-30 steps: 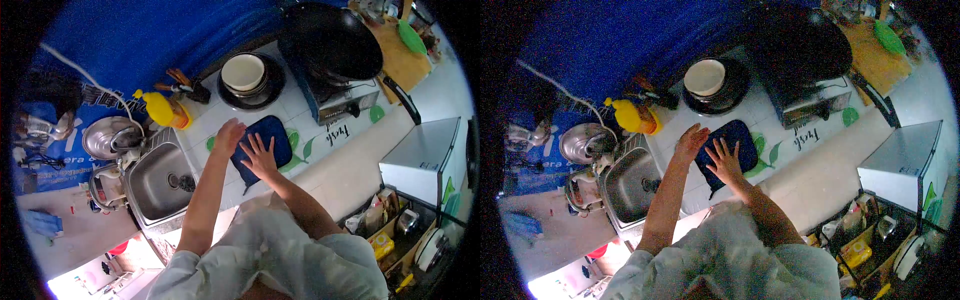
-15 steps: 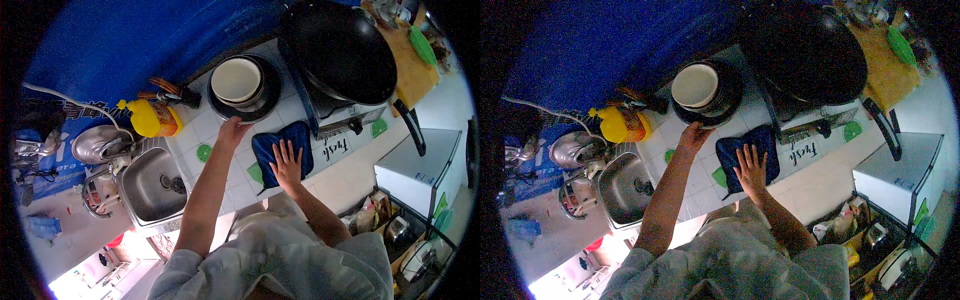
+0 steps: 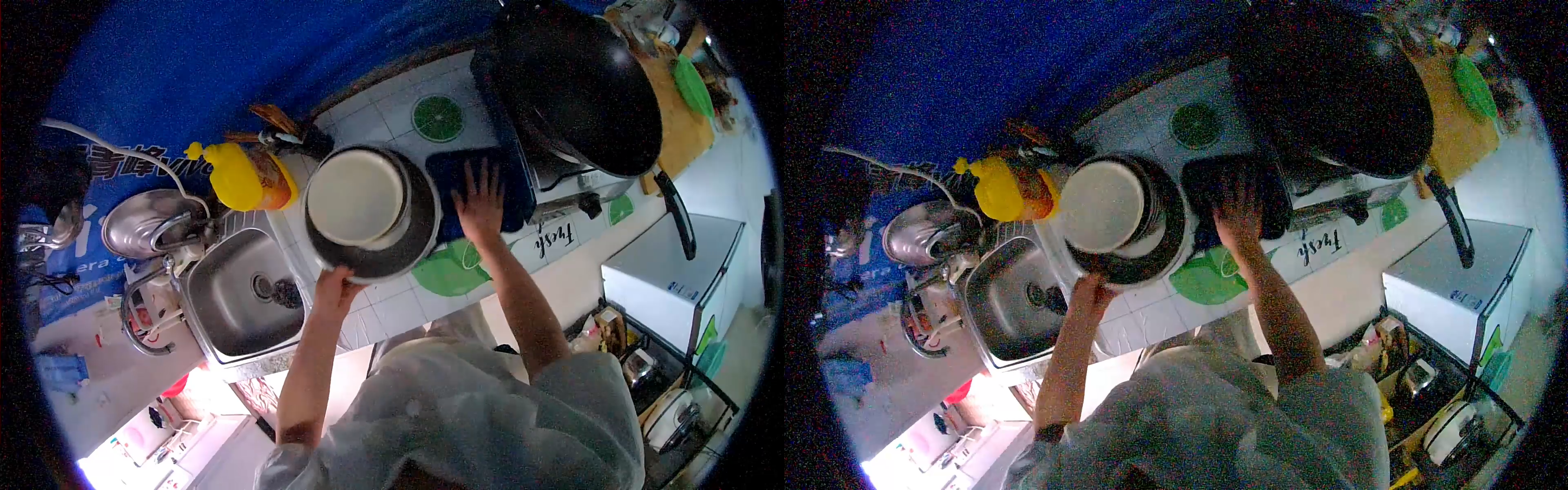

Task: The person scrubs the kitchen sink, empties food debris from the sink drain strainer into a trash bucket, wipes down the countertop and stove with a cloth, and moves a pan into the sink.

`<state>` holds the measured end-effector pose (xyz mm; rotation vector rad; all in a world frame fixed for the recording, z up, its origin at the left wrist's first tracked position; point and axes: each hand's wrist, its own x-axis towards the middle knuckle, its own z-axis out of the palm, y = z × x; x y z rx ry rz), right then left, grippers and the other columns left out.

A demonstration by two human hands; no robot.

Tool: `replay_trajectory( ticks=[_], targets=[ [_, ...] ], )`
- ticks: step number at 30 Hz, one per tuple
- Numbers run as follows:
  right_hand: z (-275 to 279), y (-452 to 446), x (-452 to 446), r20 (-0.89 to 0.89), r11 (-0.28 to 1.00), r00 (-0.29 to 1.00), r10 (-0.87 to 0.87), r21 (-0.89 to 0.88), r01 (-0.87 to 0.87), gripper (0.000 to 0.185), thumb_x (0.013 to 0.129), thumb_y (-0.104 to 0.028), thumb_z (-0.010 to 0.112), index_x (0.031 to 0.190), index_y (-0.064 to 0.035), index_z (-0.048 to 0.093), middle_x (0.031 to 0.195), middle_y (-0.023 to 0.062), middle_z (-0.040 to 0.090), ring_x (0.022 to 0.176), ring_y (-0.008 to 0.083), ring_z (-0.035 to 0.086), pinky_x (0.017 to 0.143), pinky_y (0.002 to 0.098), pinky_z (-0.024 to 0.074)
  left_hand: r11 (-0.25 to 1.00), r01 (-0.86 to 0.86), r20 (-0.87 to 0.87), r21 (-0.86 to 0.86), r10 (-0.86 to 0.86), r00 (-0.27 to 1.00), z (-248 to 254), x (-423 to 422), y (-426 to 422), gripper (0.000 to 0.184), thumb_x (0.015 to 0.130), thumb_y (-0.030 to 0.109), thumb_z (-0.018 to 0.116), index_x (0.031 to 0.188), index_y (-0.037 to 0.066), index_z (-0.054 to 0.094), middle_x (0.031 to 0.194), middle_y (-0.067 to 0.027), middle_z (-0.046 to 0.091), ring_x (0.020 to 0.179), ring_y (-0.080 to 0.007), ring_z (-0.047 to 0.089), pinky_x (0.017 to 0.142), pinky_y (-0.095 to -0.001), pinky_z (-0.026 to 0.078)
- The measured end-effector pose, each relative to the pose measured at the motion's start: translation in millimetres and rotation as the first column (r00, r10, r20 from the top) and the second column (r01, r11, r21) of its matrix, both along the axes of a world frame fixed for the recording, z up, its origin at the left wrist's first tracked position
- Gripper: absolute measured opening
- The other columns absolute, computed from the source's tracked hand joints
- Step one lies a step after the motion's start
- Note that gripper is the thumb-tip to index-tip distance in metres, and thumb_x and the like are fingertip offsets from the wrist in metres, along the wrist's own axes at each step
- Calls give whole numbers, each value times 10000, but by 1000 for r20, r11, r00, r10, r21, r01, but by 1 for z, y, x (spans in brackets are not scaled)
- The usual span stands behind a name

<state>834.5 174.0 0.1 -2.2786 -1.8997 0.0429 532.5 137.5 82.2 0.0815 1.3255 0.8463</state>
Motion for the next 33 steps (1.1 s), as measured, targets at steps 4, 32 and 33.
replay_trajectory(
  ticks=[4,32,33],
  targets=[
    [17,76,8,-36,985,999,-35,166,41,562,891,-414,370,1364,-134,253,1388,183,243,1248,392,266,1001,474,265,1000,-6,2,28,6,1000,16,-35,-49,380,751,-75,410,1126,-16,417,1006,-159,555,861,-306,599,728,-472,542],
    [-2,208,0,-192,996,977,-90,-39,85,611,898,-407,345,1382,-82,161,1427,169,125,1296,362,169,1042,467,179,997,-81,58,12,80,995,-14,-53,-125,431,751,98,619,1144,1,471,1037,-162,575,889,-292,603,675,-430,563],
    [-3,212,-13,-129,994,987,-99,-69,91,602,897,-396,349,1379,-80,174,1424,168,139,1294,362,174,1041,471,180,997,-74,36,4,74,997,-14,-54,-126,385,770,87,588,1129,2,477,1021,-155,581,874,-280,610,683,-414,562]
  ],
)
